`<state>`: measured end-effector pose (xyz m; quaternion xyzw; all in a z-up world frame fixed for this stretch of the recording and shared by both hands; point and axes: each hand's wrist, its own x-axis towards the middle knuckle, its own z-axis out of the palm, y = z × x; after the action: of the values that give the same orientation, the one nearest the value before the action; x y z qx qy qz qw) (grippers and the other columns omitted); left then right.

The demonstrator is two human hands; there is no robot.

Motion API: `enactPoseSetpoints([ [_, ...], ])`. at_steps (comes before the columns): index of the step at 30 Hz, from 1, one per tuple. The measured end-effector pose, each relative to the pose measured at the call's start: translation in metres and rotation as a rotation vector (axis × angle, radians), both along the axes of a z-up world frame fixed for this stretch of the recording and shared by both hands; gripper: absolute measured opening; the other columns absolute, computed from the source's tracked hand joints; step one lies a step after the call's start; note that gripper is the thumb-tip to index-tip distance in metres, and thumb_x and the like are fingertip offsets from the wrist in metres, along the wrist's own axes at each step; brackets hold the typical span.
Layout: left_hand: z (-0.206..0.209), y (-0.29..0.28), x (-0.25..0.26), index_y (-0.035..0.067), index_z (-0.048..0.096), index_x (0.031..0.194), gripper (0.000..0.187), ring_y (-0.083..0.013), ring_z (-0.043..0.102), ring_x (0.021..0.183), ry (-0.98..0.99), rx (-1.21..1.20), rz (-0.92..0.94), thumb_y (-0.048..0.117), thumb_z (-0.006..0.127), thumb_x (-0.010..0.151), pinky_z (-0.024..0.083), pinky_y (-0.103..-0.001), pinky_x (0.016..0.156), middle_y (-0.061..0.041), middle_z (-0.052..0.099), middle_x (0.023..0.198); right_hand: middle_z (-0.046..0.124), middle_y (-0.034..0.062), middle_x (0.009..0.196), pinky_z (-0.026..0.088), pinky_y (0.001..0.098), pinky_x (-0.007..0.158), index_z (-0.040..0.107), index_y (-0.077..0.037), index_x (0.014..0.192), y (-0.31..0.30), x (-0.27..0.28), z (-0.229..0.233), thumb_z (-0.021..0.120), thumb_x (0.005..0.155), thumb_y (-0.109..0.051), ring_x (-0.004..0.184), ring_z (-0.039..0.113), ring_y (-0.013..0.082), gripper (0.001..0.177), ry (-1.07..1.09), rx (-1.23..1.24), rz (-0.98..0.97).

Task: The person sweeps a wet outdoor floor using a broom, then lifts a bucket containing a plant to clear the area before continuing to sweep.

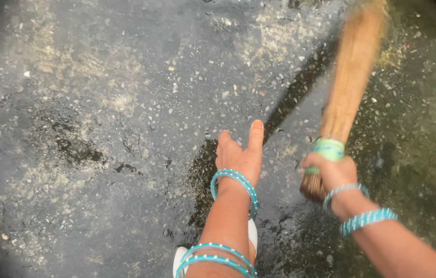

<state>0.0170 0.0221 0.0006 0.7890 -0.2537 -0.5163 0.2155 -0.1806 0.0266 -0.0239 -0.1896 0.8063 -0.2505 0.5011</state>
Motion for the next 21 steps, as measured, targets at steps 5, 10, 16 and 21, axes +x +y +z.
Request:
enactPoseSetpoints([
  [5, -0.011, 0.000, 0.028, -0.002, 0.032, 0.153, 0.108, -0.0405, 0.038, 0.145, -0.081, -0.015, 0.069, 0.076, 0.056, 0.081, 0.032, -0.046, 0.118, -0.027, 0.037, 0.157, 0.072, 0.0136, 0.080, 0.055, 0.0380, 0.059, 0.066, 0.003, 0.096, -0.064, 0.031, -0.014, 0.080, 0.065, -0.013, 0.066, 0.069, 0.0260, 0.037, -0.097, 0.111, 0.201],
  [10, -0.021, 0.005, 0.040, -0.005, 0.033, 0.152, 0.108, -0.0414, 0.038, 0.146, -0.125, 0.007, 0.145, 0.076, 0.056, 0.084, 0.031, -0.046, 0.119, -0.031, 0.039, 0.155, 0.076, 0.0137, 0.085, 0.057, 0.0358, 0.068, 0.077, 0.002, 0.096, -0.073, 0.091, -0.004, 0.087, 0.052, -0.028, 0.073, 0.073, 0.0264, 0.054, 0.259, 0.195, 1.036],
  [16, -0.021, -0.005, 0.028, -0.004, 0.031, 0.153, 0.107, -0.0418, 0.034, 0.146, -0.087, -0.016, 0.125, 0.074, 0.055, 0.084, 0.028, -0.047, 0.119, -0.029, 0.034, 0.157, 0.078, 0.0128, 0.093, 0.059, 0.0360, 0.073, 0.068, -0.009, 0.116, -0.049, 0.064, 0.017, 0.087, 0.049, -0.028, 0.078, 0.076, 0.0251, 0.072, 0.280, 0.018, 1.000],
  [21, -0.021, 0.001, 0.027, -0.005, 0.033, 0.152, 0.104, -0.0396, 0.038, 0.147, -0.045, 0.000, 0.125, 0.073, 0.054, 0.085, 0.030, -0.044, 0.120, -0.028, 0.038, 0.157, 0.077, 0.0125, 0.094, 0.060, 0.0371, 0.072, 0.062, -0.008, 0.124, 0.031, -0.001, 0.006, 0.087, 0.054, -0.021, 0.078, 0.075, 0.0243, 0.075, 0.350, 0.016, 0.567],
])
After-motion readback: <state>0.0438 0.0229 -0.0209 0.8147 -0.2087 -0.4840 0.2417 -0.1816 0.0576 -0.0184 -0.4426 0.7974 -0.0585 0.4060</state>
